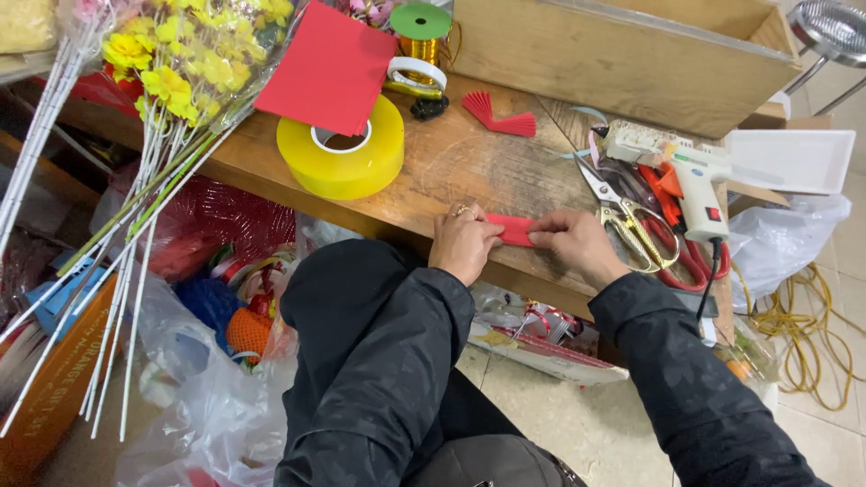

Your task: Folding small rectangular pieces of red paper into accordion-style decorative fans.

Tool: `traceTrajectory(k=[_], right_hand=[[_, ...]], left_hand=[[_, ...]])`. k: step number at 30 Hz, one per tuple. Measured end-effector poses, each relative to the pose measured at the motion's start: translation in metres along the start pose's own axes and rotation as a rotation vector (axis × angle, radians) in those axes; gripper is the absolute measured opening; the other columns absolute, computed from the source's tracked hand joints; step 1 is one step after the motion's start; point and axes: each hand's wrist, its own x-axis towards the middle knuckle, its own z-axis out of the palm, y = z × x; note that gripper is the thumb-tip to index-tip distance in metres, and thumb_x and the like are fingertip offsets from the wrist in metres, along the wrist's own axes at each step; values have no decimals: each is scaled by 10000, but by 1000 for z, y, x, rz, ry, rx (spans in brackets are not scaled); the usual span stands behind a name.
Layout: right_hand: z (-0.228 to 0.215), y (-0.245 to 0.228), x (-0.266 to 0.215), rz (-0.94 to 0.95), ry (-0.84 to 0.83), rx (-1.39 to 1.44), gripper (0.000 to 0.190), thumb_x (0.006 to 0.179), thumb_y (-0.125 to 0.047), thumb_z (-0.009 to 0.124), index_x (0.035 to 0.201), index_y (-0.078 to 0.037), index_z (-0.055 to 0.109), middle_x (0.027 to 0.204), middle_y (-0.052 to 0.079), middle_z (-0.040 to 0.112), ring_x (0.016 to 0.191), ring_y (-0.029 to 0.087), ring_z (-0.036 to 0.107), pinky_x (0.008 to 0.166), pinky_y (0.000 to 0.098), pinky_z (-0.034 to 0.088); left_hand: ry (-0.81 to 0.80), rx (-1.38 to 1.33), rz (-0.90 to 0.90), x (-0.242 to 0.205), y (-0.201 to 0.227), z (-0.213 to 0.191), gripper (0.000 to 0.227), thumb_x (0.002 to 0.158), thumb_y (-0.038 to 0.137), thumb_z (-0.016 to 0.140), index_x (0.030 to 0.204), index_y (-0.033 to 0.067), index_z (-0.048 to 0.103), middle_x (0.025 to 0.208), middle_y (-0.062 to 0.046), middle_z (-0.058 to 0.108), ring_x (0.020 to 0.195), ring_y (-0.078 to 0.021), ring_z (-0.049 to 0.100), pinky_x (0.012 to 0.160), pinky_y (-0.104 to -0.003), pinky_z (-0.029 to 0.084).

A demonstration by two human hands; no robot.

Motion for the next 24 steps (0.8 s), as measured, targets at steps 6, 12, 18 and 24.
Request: traceTrajectory(k=[6,12,18,24], right_hand=[[-1,0,-1,-1,0,15,253,777,-255,860,1025,-206,868,918,83,807,956,227,719,873,346,522],[0,-5,-8,-32,24,-4,234,795,-231,835,1026,-207,861,905,80,818,919,238,753,866,363,539],[22,38,-2,-416,302,-461,162,821,-367,832,981,-352,849,989,-3,764,972,308,716,858,453,554],[40,-2,-61,-677,359,-938,515,952,-483,562,1414,-273,652,1292,43,677,1249,343,560,1084,591,376]], left_hand=[[-5,-23,15,1,-1,2,144,870,473,766,995,414,804,1013,107,577,1147,-157,540,954,-361,459],[1,-36,37,-1,-2,3,111,891,474,746,959,404,799,1014,97,534,1139,-166,524,938,-372,448],[19,35,95,2,5,-7,85,911,394,708,899,368,788,1024,20,546,1107,-254,538,896,-425,474],[88,-7,148,0,13,-25,104,880,259,743,838,239,837,914,-52,617,953,-328,573,817,-513,473]])
